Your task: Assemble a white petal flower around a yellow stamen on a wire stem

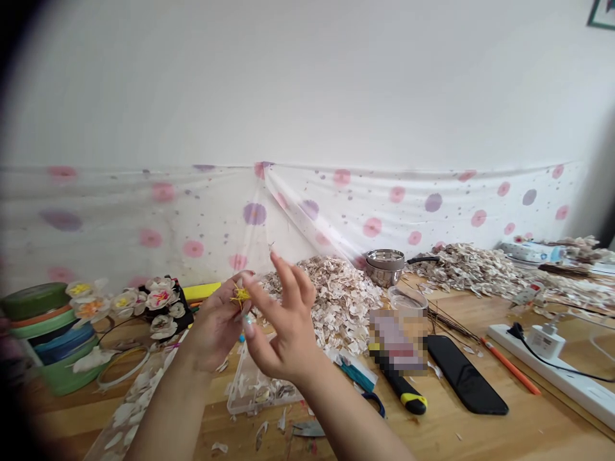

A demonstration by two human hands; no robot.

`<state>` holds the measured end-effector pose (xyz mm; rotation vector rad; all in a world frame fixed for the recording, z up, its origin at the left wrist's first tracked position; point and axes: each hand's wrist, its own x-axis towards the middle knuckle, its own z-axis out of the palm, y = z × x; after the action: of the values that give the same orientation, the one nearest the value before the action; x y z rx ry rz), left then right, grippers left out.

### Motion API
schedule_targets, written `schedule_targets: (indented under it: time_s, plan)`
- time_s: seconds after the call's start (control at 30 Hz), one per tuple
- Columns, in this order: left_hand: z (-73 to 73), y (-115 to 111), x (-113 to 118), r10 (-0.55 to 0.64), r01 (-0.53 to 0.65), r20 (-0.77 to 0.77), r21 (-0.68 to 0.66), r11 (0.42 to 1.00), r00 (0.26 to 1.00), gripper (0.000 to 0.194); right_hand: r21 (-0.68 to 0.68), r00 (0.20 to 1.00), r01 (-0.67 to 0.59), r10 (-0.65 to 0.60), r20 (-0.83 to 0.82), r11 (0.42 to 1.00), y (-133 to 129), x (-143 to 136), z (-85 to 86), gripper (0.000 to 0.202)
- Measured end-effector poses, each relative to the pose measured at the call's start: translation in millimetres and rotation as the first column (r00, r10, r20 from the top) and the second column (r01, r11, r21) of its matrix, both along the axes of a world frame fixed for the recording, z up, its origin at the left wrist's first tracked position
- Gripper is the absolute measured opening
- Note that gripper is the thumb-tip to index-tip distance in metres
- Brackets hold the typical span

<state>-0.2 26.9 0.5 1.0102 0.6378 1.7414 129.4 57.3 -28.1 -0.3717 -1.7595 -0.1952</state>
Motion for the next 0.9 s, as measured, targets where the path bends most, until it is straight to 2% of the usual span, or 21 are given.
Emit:
schedule_targets:
  time_s: [0.07,0.17,0.27,0.33,0.37,0.43,0.53,0.63,0.77,0.9]
  plan:
    - [-0.3,-0.3,-1.7,-0.003,0.003,0.013,-0.006,1.000,1.000,0.037,0.009,0.999,0.024,-0.024,0.045,1.000,-0.2,1.8,1.7,0.043]
    - [1.0,-2.9,-3.1,-0.007,0.007,0.033,0.005,1.000,0.999,0.037,-0.131,0.994,-0.108,0.107,-0.015,0.985,5.7,7.4,5.2,0.044]
    - [3.4,-4.9,-3.4,-0.004,0.002,0.043,0.049,0.999,0.999,0.038,-0.375,0.962,-0.251,0.274,0.010,0.892,13.1,11.4,8.3,0.040]
    - [4.2,-4.7,-3.5,0.006,-0.009,0.038,0.079,0.997,0.999,0.040,-0.487,0.922,-0.269,0.368,0.120,0.831,16.2,9.2,8.1,0.024]
    - [4.0,-4.2,-3.7,0.012,-0.015,0.027,0.091,0.996,1.000,0.042,-0.509,0.903,-0.266,0.397,0.167,0.819,17.2,6.3,7.0,0.016]
    - [2.7,-2.6,-5.3,0.027,-0.025,-0.013,0.110,0.994,1.000,0.043,-0.528,0.888,-0.263,0.417,0.194,0.807,18.5,-1.8,3.0,0.011]
    - [-1.5,0.5,-11.9,0.069,-0.054,-0.108,0.133,0.990,0.992,0.037,-0.556,0.897,-0.259,0.410,0.164,0.790,20.0,-13.5,-4.0,0.026]
    - [-5.4,1.7,-22.8,0.112,-0.077,-0.246,0.151,0.986,0.963,0.028,-0.569,0.909,-0.255,0.395,0.135,0.782,22.5,-18.5,-8.9,0.030]
    - [-6.7,-3.1,-32.8,0.110,-0.027,-0.496,0.171,0.985,0.861,0.020,-0.534,0.937,-0.233,0.335,0.101,0.813,28.6,-19.1,-14.2,0.027]
    - [-4.6,-8.3,-29.7,0.260,-0.083,-0.627,0.297,0.951,0.734,0.011,-0.463,0.957,-0.204,0.276,0.091,0.863,35.3,-21.2,-21.2,0.028]
